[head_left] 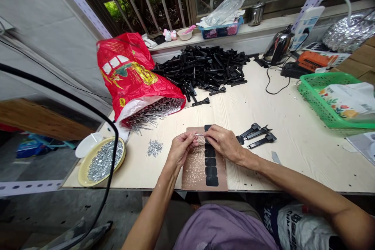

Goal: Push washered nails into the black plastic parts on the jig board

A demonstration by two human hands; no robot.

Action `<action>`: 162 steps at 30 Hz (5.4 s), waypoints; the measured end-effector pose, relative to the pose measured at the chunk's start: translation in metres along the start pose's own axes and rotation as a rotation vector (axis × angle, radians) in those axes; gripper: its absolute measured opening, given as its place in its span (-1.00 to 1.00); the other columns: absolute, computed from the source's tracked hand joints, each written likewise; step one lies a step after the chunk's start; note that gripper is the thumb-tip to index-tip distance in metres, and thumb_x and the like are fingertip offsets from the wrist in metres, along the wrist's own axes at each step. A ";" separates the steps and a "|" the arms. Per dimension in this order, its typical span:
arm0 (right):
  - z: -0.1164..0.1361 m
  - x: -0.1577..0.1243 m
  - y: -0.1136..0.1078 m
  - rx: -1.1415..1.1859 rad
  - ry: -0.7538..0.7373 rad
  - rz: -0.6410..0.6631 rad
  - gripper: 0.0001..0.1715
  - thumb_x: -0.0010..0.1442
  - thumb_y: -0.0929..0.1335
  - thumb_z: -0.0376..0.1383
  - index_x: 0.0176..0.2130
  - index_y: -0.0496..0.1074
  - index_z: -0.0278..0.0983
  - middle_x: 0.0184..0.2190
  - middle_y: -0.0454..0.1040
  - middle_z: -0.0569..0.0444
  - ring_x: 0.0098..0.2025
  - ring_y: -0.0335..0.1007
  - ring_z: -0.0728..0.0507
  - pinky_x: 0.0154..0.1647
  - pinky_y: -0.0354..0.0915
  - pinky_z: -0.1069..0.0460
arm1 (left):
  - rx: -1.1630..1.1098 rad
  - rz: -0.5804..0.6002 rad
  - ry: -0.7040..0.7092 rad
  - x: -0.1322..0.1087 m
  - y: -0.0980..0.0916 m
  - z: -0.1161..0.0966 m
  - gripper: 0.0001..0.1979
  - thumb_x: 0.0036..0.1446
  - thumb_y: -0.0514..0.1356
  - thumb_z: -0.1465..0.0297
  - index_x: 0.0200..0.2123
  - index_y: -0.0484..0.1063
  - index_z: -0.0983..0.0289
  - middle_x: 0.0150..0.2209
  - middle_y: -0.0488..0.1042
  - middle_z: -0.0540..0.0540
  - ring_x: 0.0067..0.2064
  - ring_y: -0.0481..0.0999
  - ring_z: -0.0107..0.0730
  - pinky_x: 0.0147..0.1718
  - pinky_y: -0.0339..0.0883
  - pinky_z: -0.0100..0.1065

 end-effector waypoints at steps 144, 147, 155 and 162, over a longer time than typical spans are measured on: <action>-0.028 -0.032 -0.002 -0.199 0.058 -0.022 -0.70 0.34 0.18 -0.24 -0.19 0.44 -0.25 -0.30 0.44 0.05 -0.34 0.37 -0.01 -0.43 0.13 0.10 | -0.067 0.008 -0.120 0.009 0.024 0.045 -0.67 -0.26 0.45 0.33 -0.45 0.49 0.42 -0.54 0.47 0.03 -0.56 0.42 -0.62 -0.51 0.46 -0.55; -0.029 -0.032 -0.002 -0.191 0.048 -0.023 -0.74 0.33 0.20 -0.25 -0.18 0.43 -0.25 -0.29 0.45 0.07 -0.31 0.37 -0.01 -0.41 0.14 0.10 | -0.064 0.020 -0.124 0.009 0.025 0.045 -0.69 -0.25 0.44 0.34 -0.47 0.49 0.42 -0.54 0.47 0.03 -0.57 0.42 -0.62 -0.51 0.46 -0.55; -0.028 -0.029 -0.004 -0.169 0.058 -0.014 -0.70 0.34 0.17 -0.26 -0.21 0.43 -0.29 -0.33 0.45 0.05 -0.29 0.37 -0.03 -0.36 0.16 0.10 | -0.065 0.078 -0.172 0.011 0.025 0.045 -0.71 -0.23 0.44 0.35 -0.49 0.48 0.42 -0.54 0.48 0.03 -0.57 0.43 -0.62 -0.53 0.46 -0.57; -0.026 -0.027 -0.003 -0.170 0.022 -0.033 -0.78 0.31 0.21 -0.26 -0.22 0.40 -0.28 -0.32 0.46 0.05 -0.27 0.36 -0.04 -0.30 0.16 0.08 | -0.054 0.099 -0.179 0.013 0.024 0.045 -0.70 -0.23 0.44 0.34 -0.49 0.47 0.43 -0.57 0.46 0.02 -0.60 0.40 -0.63 -0.56 0.45 -0.57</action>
Point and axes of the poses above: each hand's wrist, its own x-axis towards the middle knuckle, its own y-axis out of the palm, z = x × y, the point moved 8 cm from there along x, towards the middle knuckle
